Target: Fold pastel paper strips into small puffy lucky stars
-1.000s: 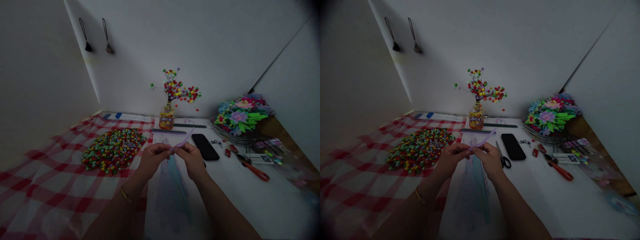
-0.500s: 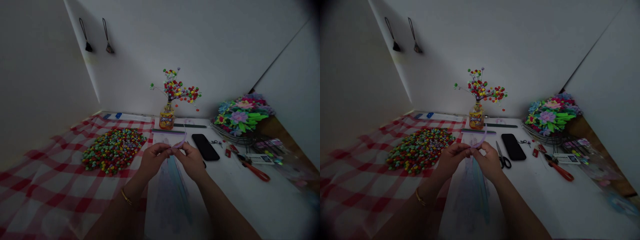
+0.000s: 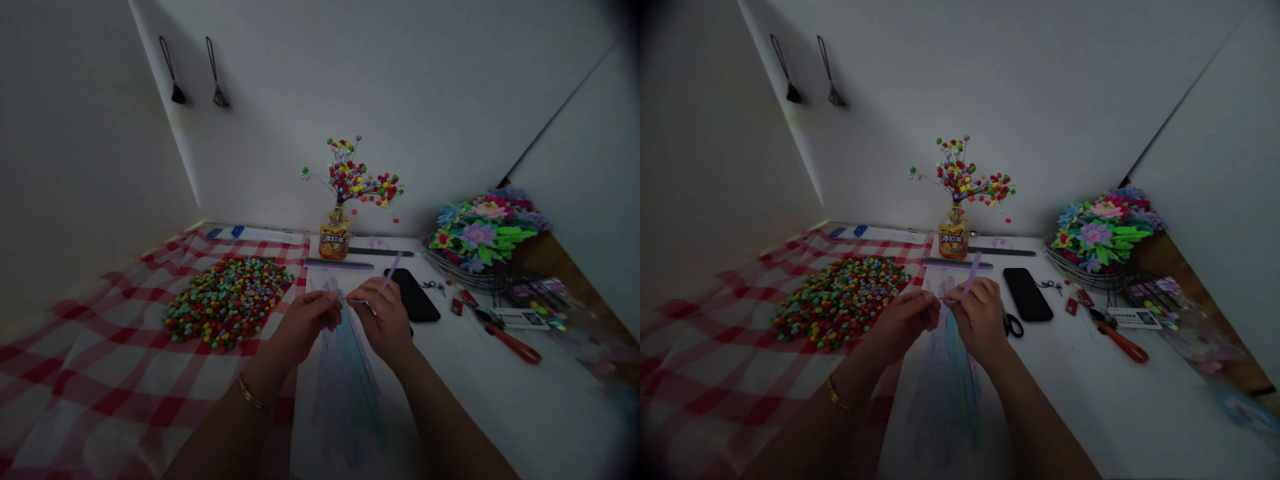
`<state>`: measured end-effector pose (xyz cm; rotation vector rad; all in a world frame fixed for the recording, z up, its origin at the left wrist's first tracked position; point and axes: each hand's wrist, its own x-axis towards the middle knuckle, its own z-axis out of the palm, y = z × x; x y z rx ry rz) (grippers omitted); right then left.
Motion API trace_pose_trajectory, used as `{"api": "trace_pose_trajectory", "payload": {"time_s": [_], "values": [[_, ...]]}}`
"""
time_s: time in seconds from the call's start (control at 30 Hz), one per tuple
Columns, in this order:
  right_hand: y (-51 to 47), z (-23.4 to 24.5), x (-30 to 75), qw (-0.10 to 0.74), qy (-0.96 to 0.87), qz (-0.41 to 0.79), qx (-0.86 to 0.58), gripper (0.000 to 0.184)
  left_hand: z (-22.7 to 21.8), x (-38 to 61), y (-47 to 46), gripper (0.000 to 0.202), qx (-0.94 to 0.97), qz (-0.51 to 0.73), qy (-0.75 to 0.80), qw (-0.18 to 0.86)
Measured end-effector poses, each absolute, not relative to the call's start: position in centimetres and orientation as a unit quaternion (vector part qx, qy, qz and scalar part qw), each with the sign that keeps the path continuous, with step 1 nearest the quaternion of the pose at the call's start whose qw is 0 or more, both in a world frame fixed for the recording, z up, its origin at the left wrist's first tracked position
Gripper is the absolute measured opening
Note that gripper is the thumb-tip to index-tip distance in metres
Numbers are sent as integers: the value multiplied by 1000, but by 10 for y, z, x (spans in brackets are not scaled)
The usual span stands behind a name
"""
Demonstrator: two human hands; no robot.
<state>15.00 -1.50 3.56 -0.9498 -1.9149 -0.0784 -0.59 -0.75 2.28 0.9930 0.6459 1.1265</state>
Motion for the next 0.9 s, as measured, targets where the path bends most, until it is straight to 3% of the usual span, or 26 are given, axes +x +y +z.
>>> {"api": "trace_pose_trajectory", "payload": {"time_s": [0.17,0.27,0.4,0.6,0.9], "values": [[-15,33,154,426,-823,-83,-366,18,21,-9,-7,19,400,485,264,731],[-14,31,153,443,-820,-63,-356,19,23,-9,-7,16,397,490,261,731],[-11,29,149,504,-761,61,-404,12,28,-8,-8,11,392,527,283,699],[-8,29,145,485,-691,282,-456,8,27,-7,-7,12,442,541,324,638],[-13,33,143,479,-656,329,-482,14,29,-7,-9,11,525,536,371,547]]}}
